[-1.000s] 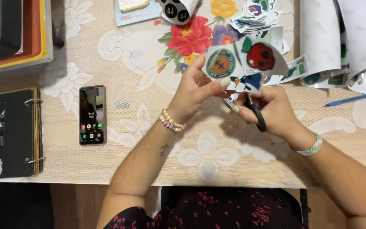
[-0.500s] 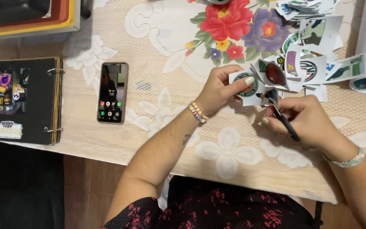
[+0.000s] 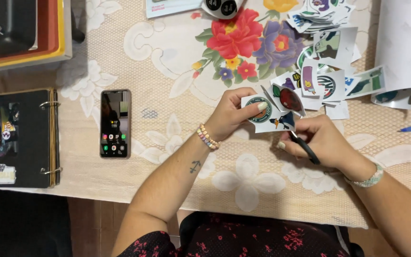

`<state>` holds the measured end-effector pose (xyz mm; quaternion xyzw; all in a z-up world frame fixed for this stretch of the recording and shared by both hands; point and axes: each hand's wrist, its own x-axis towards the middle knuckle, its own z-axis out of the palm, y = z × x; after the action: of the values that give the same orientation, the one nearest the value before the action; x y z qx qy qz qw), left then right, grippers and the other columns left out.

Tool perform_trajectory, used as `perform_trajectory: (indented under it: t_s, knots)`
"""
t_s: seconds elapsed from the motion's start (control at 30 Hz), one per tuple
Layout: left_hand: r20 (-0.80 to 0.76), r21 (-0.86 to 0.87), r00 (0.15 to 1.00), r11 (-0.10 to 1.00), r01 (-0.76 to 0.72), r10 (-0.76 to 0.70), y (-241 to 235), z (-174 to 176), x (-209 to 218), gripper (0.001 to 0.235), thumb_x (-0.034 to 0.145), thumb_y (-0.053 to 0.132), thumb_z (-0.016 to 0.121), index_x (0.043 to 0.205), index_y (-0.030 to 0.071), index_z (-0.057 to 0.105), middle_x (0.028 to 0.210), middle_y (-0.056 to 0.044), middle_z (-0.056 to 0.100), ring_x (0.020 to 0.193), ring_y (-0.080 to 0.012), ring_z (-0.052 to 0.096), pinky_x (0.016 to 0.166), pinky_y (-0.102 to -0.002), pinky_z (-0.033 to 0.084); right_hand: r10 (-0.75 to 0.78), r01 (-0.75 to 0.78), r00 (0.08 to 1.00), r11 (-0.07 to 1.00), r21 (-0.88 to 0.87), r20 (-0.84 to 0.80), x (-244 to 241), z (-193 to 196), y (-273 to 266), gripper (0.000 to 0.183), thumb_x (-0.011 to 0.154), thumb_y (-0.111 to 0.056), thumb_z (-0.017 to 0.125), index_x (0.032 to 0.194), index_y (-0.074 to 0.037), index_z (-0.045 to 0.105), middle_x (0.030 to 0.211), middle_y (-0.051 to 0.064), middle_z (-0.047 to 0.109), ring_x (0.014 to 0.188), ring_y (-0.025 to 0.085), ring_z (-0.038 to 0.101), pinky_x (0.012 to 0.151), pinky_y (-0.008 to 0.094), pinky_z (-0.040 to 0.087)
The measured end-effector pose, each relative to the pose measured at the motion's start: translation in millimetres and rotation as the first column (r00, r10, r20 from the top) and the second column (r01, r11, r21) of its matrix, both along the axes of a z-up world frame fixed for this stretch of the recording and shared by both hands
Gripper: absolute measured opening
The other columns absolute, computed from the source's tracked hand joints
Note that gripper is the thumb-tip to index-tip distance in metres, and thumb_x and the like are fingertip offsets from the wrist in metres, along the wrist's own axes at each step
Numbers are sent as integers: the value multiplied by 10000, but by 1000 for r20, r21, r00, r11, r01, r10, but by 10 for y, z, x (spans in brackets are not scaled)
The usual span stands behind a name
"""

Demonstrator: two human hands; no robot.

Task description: Cutting out stickers and wrapping a sublimation transfer sheet around a white tumbler.

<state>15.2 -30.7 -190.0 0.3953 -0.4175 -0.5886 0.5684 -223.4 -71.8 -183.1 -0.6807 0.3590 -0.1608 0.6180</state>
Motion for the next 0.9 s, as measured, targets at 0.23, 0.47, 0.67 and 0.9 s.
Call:
perform_trajectory:
  t_s: [0.23, 0.47, 0.67, 0.9]
  knots:
    - [-116, 76, 993, 997, -16, 25, 101, 141, 26, 118, 893, 128, 717, 834, 35, 672, 542, 13, 538, 480, 34, 478, 385, -101, 386, 0, -9, 993, 997, 75, 120, 25, -60, -37, 111, 710, -28, 836, 782, 27, 772, 404, 129, 638, 396, 135, 601, 459, 228, 477]
    - [-111, 78, 993, 996, -43, 51, 59, 69, 77, 148, 880, 135, 738, 806, 32, 661, 514, 6, 526, 435, 32, 430, 371, -100, 356, 1, -11, 987, 998, 61, 160, 144, 51, -18, 116, 721, -40, 833, 785, 20, 757, 412, 131, 633, 394, 139, 608, 457, 229, 476]
    - [-133, 112, 987, 990, -81, 95, 59, -33, 114, 125, 889, 91, 715, 811, 17, 651, 499, -7, 526, 391, 26, 417, 350, -101, 322, 2, -3, 990, 1000, 4, 142, 199, 59, -22, 98, 741, -46, 818, 782, 14, 751, 413, 112, 621, 392, 135, 608, 468, 221, 472]
    - [-170, 122, 980, 989, -82, 102, 74, 67, 92, 121, 898, 86, 712, 824, 24, 639, 498, -9, 513, 374, 25, 398, 340, -106, 311, -3, 9, 995, 999, -48, 105, 213, 81, -24, 107, 743, -54, 817, 773, 18, 743, 398, 110, 612, 380, 133, 607, 445, 207, 436]
